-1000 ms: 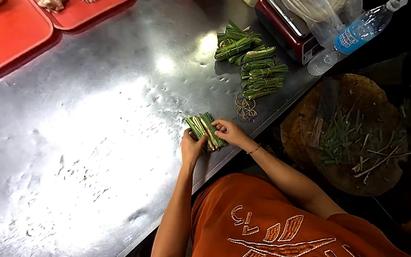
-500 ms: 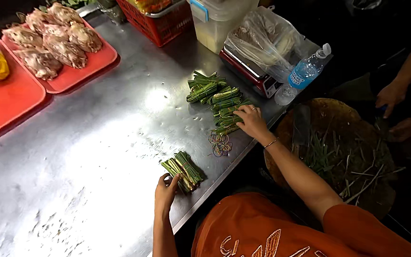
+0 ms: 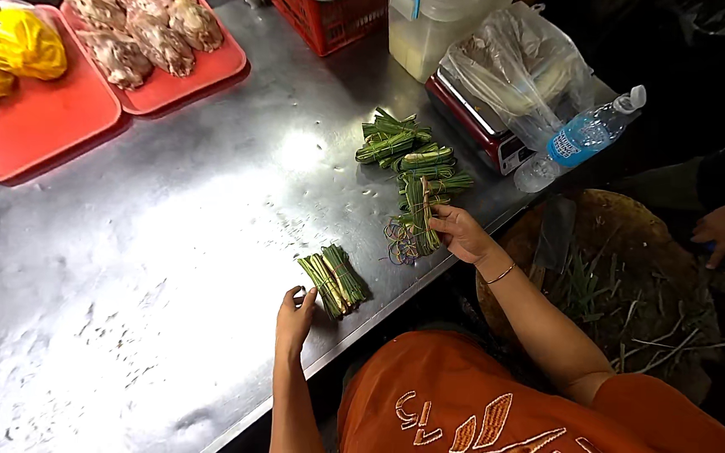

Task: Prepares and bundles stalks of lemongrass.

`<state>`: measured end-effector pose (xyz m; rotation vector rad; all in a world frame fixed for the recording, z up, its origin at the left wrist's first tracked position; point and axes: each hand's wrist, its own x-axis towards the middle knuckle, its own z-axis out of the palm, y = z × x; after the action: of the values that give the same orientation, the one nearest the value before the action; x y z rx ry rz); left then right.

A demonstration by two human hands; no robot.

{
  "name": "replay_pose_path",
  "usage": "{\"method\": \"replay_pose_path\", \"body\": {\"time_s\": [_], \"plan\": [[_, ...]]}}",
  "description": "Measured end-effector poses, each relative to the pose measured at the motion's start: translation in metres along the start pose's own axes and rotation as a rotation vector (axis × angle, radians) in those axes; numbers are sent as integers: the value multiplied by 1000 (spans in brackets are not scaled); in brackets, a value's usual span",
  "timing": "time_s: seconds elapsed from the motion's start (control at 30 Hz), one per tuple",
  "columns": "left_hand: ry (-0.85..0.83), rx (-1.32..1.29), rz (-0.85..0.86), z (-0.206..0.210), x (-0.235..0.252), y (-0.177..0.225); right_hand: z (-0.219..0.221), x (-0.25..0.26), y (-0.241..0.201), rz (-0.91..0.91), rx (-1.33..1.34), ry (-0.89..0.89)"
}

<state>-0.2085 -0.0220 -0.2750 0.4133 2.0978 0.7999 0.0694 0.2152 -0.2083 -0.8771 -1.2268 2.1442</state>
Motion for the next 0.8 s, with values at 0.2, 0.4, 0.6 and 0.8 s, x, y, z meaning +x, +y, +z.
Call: {"method": "replay_pose_path", "body": {"time_s": [0.2,0.4,0.6,0.8], "plan": [[-50,38,24,-3,0,-4,44,5,34,153,-300,-12],[-108,80,78,-1,1,-4,88,20,64,149,-1054,-76],[-130,18,95,-4,1,-2,103,61,53,-728,-1411,-624],[-37,-70,197,-5,-5,-5,161,87,53,-654,-1434,-1062]]}}
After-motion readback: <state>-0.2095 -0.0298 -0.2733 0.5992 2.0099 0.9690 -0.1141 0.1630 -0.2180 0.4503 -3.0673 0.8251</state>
